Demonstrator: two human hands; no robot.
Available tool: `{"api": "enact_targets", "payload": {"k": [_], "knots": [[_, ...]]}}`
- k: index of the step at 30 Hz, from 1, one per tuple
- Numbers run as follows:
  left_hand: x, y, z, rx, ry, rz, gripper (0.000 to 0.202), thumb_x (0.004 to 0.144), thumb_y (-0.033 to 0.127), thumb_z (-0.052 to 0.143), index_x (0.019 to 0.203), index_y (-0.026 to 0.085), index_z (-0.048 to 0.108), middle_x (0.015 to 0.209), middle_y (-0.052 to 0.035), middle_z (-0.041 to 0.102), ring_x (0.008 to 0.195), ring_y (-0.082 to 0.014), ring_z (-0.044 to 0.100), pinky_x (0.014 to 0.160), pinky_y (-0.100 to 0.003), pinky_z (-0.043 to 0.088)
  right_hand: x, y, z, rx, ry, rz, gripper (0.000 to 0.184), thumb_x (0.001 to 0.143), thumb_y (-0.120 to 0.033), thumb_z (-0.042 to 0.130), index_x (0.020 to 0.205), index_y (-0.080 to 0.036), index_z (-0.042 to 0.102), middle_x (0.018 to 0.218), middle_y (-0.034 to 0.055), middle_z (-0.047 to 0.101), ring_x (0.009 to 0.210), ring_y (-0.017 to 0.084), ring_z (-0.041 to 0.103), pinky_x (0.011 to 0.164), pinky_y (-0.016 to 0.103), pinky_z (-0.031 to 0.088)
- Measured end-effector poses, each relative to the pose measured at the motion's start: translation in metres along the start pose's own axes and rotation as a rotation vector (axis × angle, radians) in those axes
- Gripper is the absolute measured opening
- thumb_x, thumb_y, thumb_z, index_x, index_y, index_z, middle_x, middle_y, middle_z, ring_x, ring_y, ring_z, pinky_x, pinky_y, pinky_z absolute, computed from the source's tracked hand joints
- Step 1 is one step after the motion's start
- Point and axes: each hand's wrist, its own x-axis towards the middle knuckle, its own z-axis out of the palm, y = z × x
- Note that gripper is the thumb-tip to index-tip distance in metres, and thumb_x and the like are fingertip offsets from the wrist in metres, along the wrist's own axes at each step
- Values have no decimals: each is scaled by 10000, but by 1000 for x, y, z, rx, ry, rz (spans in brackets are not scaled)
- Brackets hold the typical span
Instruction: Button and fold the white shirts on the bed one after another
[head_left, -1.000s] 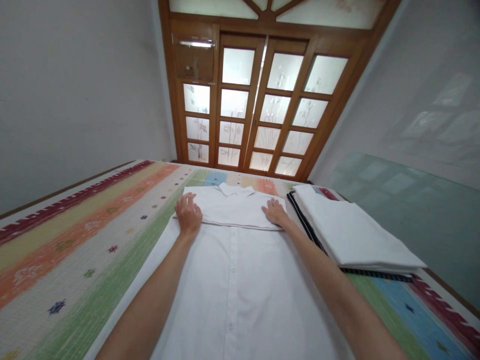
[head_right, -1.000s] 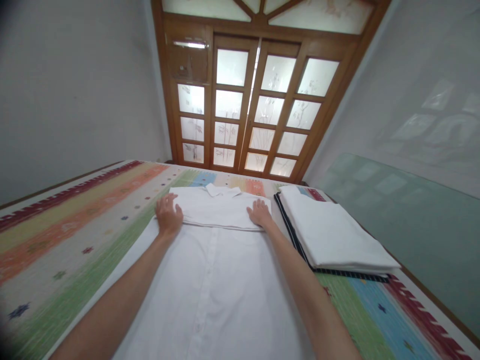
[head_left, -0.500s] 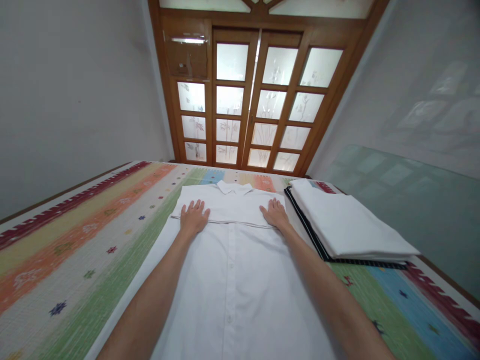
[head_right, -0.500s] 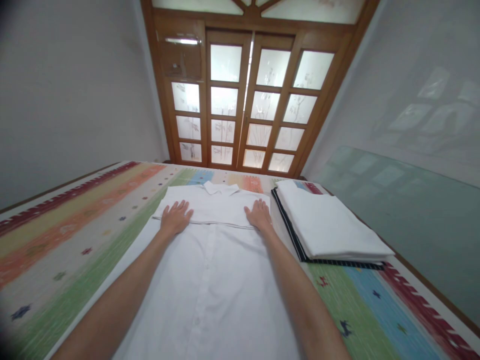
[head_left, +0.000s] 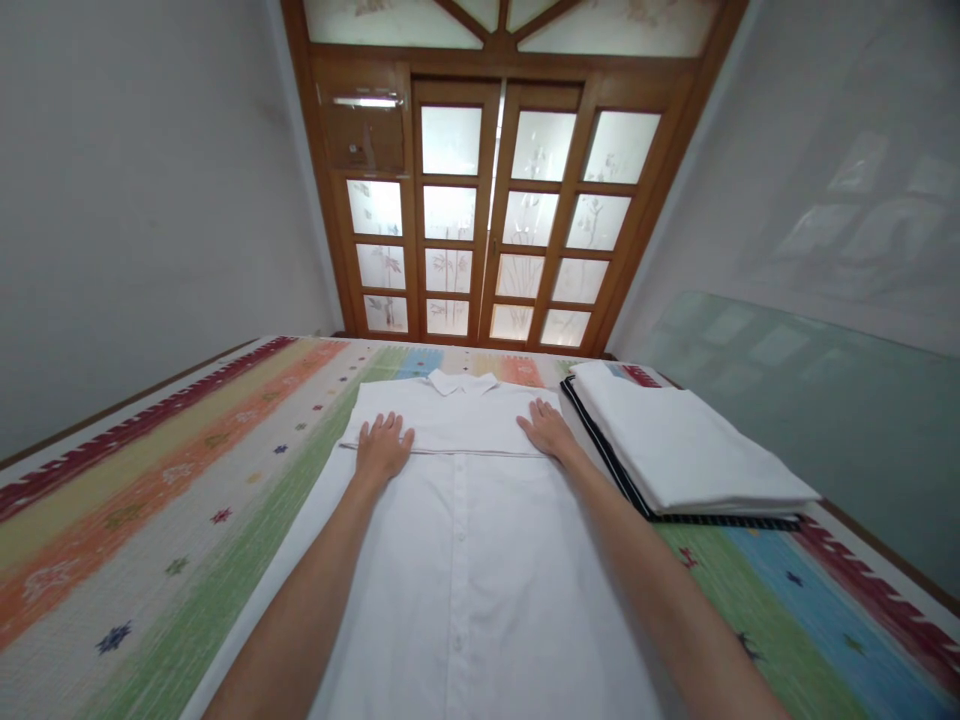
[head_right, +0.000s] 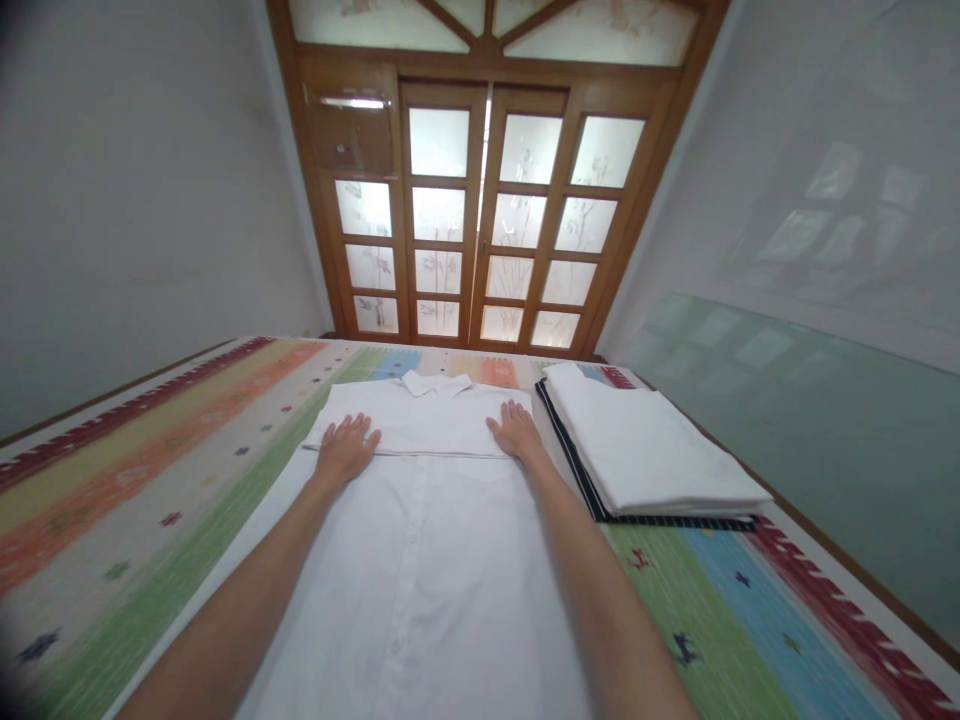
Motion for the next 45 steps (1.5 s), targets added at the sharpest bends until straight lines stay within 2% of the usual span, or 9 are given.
{"api": "enact_targets", "payload": {"k": [5, 10, 18, 25, 30, 35, 38, 40, 45], "knots": [[1, 0, -1, -18, -12, -5, 514, 952, 384, 335, 1383, 168, 513, 1480, -127, 449, 1406, -279, 352, 1155, -484, 224, 0, -4, -3, -29, 51, 1, 625, 1003, -414, 274, 1480, -11, 306, 1555, 208, 251, 1438, 279, 241, 1150, 378, 194], [0, 2, -3, -17, -28, -31, 523, 952, 375, 328, 1399, 159, 494, 1492, -123, 434, 1411, -275, 342, 1162, -474, 216, -20, -14, -6, -67, 97, 63, 582, 996, -291, 257, 1458, 59, 312, 1525, 252, 288, 1425, 288, 273, 1137, 379, 224], [4, 0, 1, -37, 5, -23, 488, 945, 355, 353, 1367, 176, 521, 1484, -124, 446, 1401, -283, 356, 1148, -497, 231, -74, -30, -3, -10, 3, 101, 732, 999, -486, 205, 1505, 43, 210, 1574, 235, 148, 1465, 317, 121, 1180, 423, 89], [-9, -2, -5, 7, -23, 24, 522, 961, 343, 303, 1392, 110, 481, 1497, -151, 418, 1412, -277, 338, 1149, -488, 242, -130, -25, 4, -27, 21, -28, 780, 984, -551, 203, 1502, 31, 244, 1576, 214, 168, 1465, 327, 111, 1186, 421, 93], [-28, -22, -12, 16, -63, 78, 573, 962, 370, 285, 1437, 76, 417, 1524, -148, 372, 1435, -277, 292, 1168, -454, 219, -155, -4, 12, -3, 60, -4, 859, 956, -622, 203, 1494, 46, 252, 1569, 224, 181, 1464, 335, 105, 1183, 438, 112], [-54, -56, -16, -26, -67, 42, 615, 948, 390, 297, 1467, 68, 367, 1562, -151, 290, 1459, -307, 217, 1173, -476, 209, -156, 13, 14, 11, 66, 50, 856, 959, -596, 231, 1487, 77, 225, 1561, 250, 170, 1461, 323, 139, 1182, 430, 127], [-75, -71, -21, -110, -36, -32, 609, 922, 382, 353, 1426, 45, 415, 1545, -181, 321, 1452, -314, 234, 1176, -454, 213, -159, 17, 13, 4, 75, 27, 807, 972, -534, 253, 1476, 96, 234, 1550, 272, 181, 1457, 322, 159, 1179, 430, 142], [-91, -77, -26, -226, 4, -80, 569, 888, 340, 415, 1368, 39, 466, 1496, -207, 402, 1423, -297, 317, 1171, -423, 237, -167, 19, 12, 3, 80, -14, 763, 977, -490, 274, 1464, 98, 266, 1541, 286, 192, 1452, 336, 168, 1176, 447, 151], [-118, -87, -54, -746, 67, -284, 511, 741, 284, 608, 1221, 129, 533, 1267, -164, 631, 1148, -262, 617, 986, -378, 470, -203, 31, 11, 152, 84, -236, 590, 968, -399, 324, 1450, -70, 406, 1557, 193, 254, 1463, 304, 147, 1170, 499, 164]]}}
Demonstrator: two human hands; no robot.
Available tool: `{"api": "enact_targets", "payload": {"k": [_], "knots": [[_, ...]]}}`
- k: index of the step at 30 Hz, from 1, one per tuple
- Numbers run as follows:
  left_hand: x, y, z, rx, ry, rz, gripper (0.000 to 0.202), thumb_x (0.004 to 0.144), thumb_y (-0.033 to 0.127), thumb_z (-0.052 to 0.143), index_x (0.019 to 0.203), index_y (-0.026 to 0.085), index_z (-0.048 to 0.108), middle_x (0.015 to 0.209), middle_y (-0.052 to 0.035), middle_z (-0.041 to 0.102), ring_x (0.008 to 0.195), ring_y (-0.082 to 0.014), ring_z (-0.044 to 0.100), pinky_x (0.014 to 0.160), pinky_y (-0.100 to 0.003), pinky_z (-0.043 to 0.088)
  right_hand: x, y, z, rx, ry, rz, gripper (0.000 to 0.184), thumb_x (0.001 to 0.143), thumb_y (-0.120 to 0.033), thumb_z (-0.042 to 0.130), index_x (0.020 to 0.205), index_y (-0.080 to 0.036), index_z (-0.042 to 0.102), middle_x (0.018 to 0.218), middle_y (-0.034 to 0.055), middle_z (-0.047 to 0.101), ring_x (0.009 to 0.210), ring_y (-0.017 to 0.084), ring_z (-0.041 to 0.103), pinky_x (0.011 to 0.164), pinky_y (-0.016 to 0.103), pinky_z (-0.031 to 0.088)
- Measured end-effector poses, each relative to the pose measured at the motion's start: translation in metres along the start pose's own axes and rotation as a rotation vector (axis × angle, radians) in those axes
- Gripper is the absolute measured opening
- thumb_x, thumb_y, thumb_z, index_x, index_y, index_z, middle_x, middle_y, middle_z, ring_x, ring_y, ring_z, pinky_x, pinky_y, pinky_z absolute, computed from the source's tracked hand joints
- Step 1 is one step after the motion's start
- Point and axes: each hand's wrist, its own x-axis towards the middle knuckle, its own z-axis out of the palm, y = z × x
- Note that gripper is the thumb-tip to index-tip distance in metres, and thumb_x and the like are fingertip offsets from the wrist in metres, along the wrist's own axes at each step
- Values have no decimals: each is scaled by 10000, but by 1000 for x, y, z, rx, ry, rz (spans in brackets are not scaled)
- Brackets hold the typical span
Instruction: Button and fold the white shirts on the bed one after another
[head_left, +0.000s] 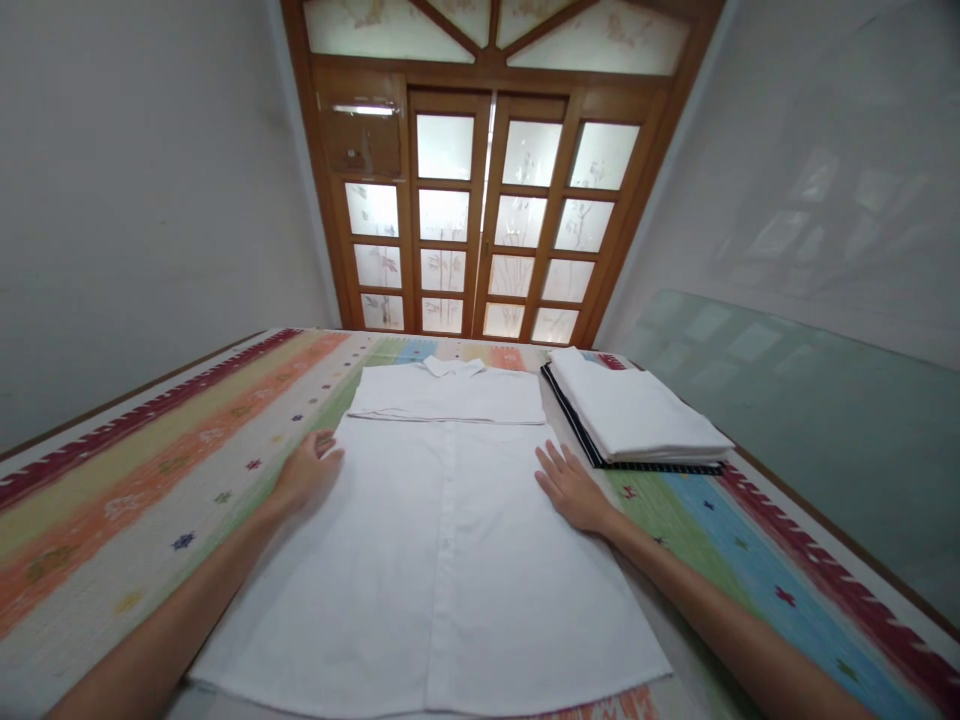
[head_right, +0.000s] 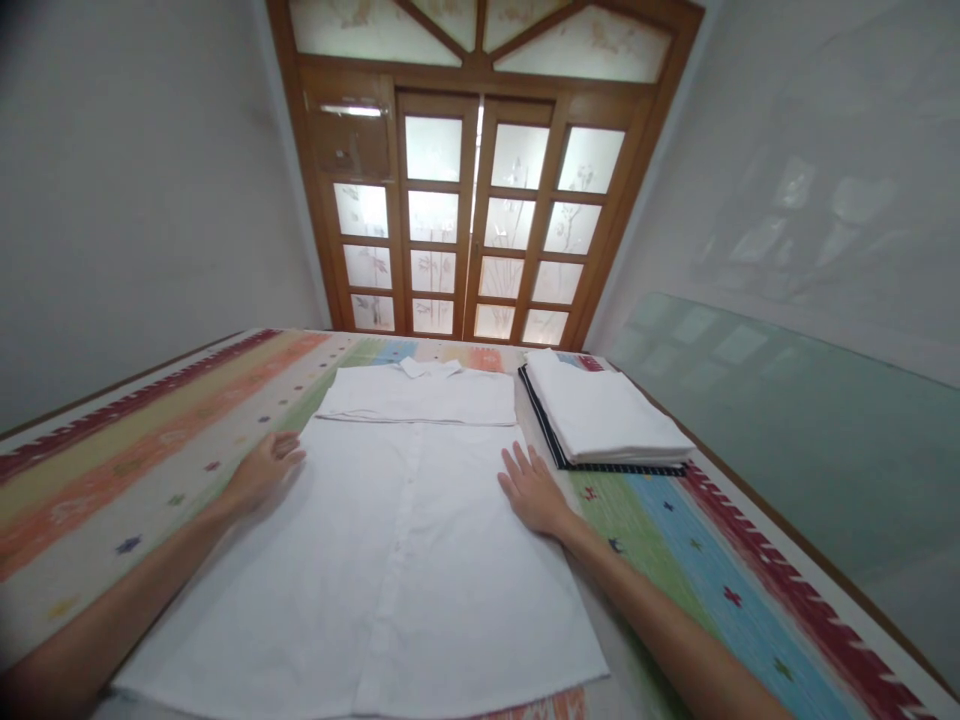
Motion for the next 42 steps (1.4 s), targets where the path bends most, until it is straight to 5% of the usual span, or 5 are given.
{"api": "enact_targets", "payload": {"k": [11, 18, 24, 32, 42], "knots": [[-26, 19, -46, -292, -192, -345, 706, 638, 284, 767, 1264, 131, 479, 697, -1, 650, 627, -164, 639, 519, -220, 478, -45, -12, -49, 1033, 150, 533, 620, 664, -302, 733, 1234, -219, 505, 1323, 146, 547, 1023, 233, 637, 782, 323, 557], [-59, 25, -58, -519, -454, -421, 870, 548, 384, 875, 1284, 199, 448, 905, -38, 738, 784, -247, 720, 662, -328, 597, -40, -5, -70, 1378, -177, 639, 231, 713, -261, 701, 799, -193, 498, 593, -53, 516, 365, 35, 342, 325, 140, 179], [-62, 18, -58, -499, -574, -400, 606, 559, 502, 851, 985, 129, 636, 900, -103, 757, 757, -261, 724, 649, -320, 597, -33, 2, -59, 1307, -296, 610, 426, 654, -390, 750, 596, -212, 367, 430, -127, 269, 349, 21, 182, 336, 168, 107], [-61, -2, -57, -518, -415, -267, 598, 481, 554, 857, 893, 153, 693, 885, -118, 761, 764, -293, 726, 661, -364, 604, -55, -1, -61, 1202, 34, 461, 457, 607, -534, 796, 730, -196, 514, 593, -30, 552, 477, 94, 494, 436, 198, 375], [-71, 5, -61, -436, -263, -229, 787, 455, 504, 867, 1149, 192, 664, 701, -36, 731, 643, -249, 690, 600, -351, 586, -70, 14, -63, 1068, 31, 319, 733, 554, -554, 846, 1124, -121, 691, 708, 47, 694, 670, 206, 652, 612, 292, 522]]}}
